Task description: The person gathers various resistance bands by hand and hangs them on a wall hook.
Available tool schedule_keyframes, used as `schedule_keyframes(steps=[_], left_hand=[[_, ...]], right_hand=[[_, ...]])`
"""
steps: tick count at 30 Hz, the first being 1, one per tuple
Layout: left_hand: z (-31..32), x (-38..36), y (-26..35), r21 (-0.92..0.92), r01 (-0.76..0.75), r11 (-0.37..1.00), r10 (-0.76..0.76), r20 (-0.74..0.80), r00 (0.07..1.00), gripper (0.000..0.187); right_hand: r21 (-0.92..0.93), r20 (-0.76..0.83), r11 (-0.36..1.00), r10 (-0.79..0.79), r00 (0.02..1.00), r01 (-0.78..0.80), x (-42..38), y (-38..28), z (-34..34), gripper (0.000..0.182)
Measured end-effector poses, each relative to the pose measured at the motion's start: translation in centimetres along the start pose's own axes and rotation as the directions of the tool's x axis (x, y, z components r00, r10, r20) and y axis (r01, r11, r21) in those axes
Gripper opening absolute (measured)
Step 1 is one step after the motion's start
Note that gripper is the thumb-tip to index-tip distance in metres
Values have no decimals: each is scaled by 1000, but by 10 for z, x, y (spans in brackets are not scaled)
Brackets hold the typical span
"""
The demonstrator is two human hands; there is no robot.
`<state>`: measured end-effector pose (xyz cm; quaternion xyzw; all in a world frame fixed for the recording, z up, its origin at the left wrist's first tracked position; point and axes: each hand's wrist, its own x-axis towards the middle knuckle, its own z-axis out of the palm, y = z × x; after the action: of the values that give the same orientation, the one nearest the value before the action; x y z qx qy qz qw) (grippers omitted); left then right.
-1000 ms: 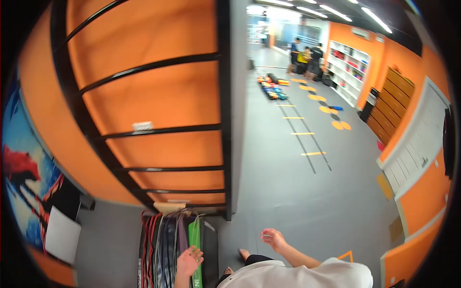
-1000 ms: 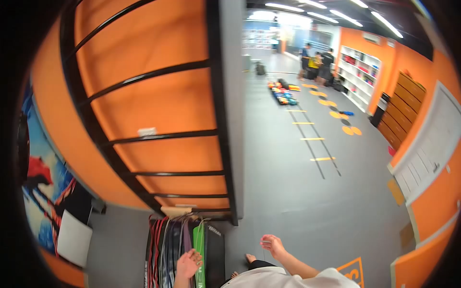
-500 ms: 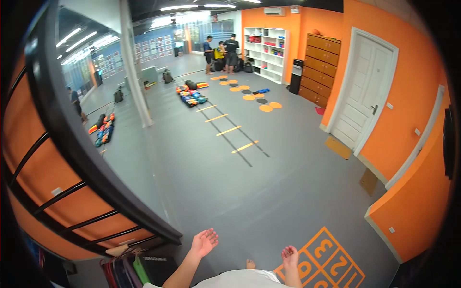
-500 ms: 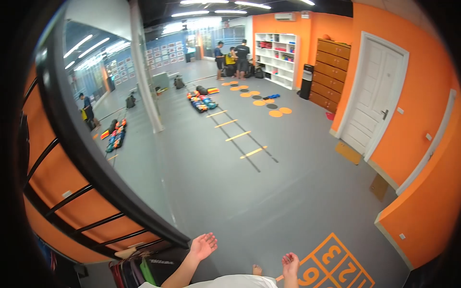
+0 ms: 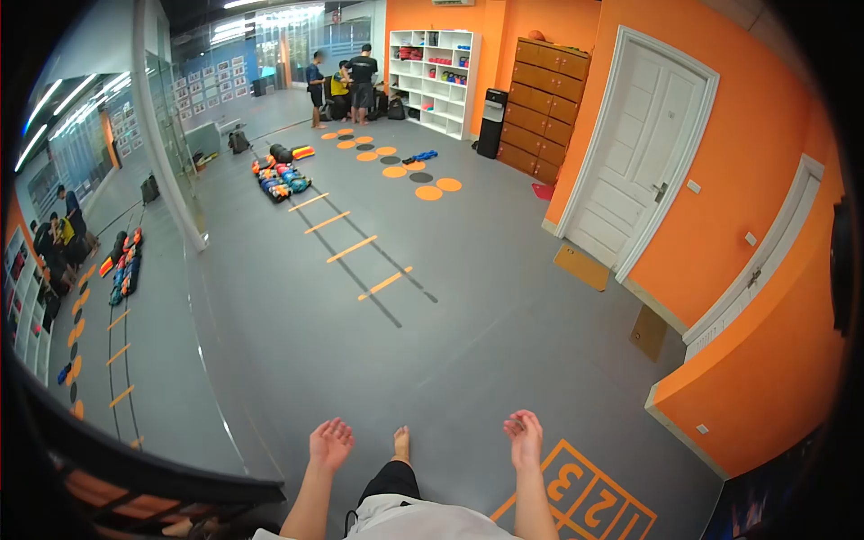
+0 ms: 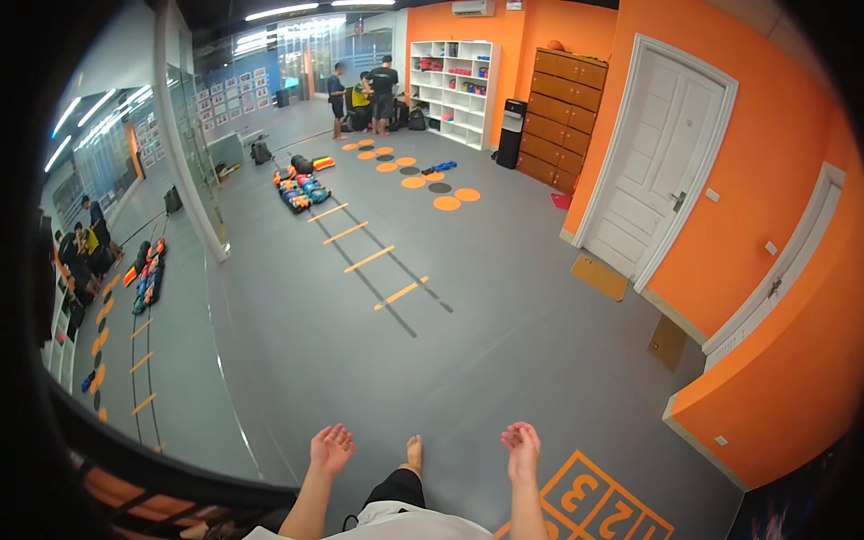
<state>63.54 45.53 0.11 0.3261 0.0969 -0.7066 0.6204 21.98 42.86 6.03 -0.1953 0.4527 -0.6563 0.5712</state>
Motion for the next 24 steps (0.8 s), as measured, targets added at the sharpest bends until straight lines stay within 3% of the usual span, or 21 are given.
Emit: schedule_keyframes(steps=[4, 6, 10, 12, 13, 15, 19, 23, 24], left_hand=[[42, 95, 40, -13, -45, 999, 45, -4, 999, 24], [72, 149, 45, 18, -47, 999, 47, -19, 999, 32], [196, 241, 46, 147, -67, 987, 65, 21, 998, 42], [257, 284, 37, 351, -27, 936, -37, 175, 984, 48], [288, 299, 31, 370, -9, 929, -56, 164, 985, 48], [346, 332, 18, 548, -22, 836, -159, 282, 946, 47], [411, 419, -4, 591, -33, 806, -207, 334, 920, 47], [402, 523, -16, 497, 7, 868, -79, 124, 989, 45], [401, 539, -12, 459, 86, 884, -87, -19, 996, 46]], right_hand=[[-17, 41, 999, -28, 999, 28, 106, 13, 26, 12], [162, -134, 986, 68, 989, -46, 142, 3, 25, 14], [250, -205, 968, 85, 975, -32, 217, -46, 38, 18], [185, -242, 982, 6, 970, 40, 243, -70, 38, 21], [195, -267, 980, 12, 964, 41, 255, -75, 33, 21], [191, -329, 977, -28, 944, 95, 287, -81, 21, 23], [292, -454, 955, 87, 887, 56, 371, -61, -18, 20], [380, -429, 925, 179, 885, -2, 499, -61, -26, 18], [390, -409, 921, 171, 896, 2, 534, -66, -17, 18]])
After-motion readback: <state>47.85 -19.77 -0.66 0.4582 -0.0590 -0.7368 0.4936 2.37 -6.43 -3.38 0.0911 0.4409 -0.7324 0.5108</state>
